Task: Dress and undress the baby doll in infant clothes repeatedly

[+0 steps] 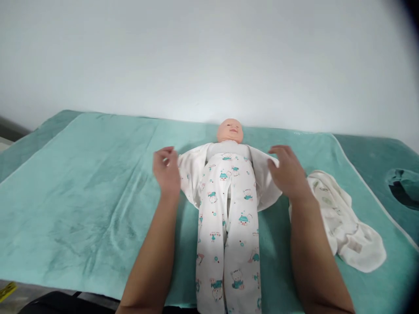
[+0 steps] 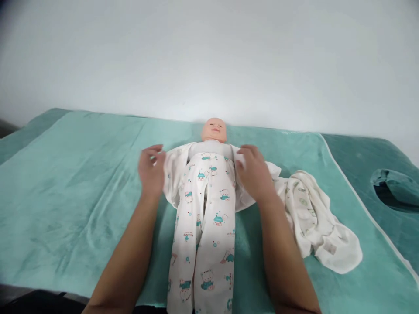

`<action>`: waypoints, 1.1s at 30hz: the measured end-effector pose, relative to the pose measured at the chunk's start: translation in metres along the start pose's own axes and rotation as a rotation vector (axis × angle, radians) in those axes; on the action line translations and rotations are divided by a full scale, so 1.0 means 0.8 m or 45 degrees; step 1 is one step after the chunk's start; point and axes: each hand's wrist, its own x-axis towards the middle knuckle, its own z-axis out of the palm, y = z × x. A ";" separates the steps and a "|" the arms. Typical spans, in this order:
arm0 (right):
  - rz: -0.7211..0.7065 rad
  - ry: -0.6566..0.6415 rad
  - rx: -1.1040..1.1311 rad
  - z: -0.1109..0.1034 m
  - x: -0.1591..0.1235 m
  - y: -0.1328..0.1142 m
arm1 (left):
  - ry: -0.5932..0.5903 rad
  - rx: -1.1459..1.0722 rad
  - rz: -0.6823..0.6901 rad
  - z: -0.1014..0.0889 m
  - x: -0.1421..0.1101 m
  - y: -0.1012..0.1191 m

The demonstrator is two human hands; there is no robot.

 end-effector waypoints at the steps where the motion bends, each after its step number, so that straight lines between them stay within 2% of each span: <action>1: -0.148 0.003 0.093 0.012 0.000 -0.021 | -0.121 0.121 0.123 0.010 -0.010 0.007; 4: -0.476 -0.043 0.306 0.045 -0.011 -0.070 | -0.424 0.493 0.481 0.032 -0.032 0.023; 6: -0.592 -0.095 0.315 0.060 -0.020 -0.088 | -0.470 0.686 0.566 0.038 -0.035 0.024; 9: -0.657 -0.163 0.207 0.066 -0.027 -0.101 | -0.409 0.907 0.462 0.037 -0.027 0.018; 11: -0.623 -0.181 0.131 0.064 -0.021 -0.111 | -0.414 0.977 0.401 0.034 -0.021 0.017; 15: -0.554 -0.283 -0.086 0.070 0.022 -0.141 | -0.478 0.977 0.345 0.025 -0.013 0.023; 21: -0.532 -0.672 -0.474 0.129 0.109 -0.170 | -0.440 0.926 0.310 0.022 -0.004 0.003; 23: -0.474 -0.676 -0.521 0.145 0.121 -0.170 | -0.437 0.916 0.300 0.023 -0.002 -0.001; 25: -0.401 -0.610 -0.534 0.153 0.124 -0.167 | -0.436 0.901 0.284 0.021 -0.002 0.002; 28: -0.390 -0.574 -0.549 0.148 0.124 -0.158 | -0.444 0.891 0.215 0.012 -0.001 0.012; 33: -0.527 -0.671 -0.642 0.123 0.128 -0.151 | -0.434 0.921 0.105 -0.003 0.000 0.012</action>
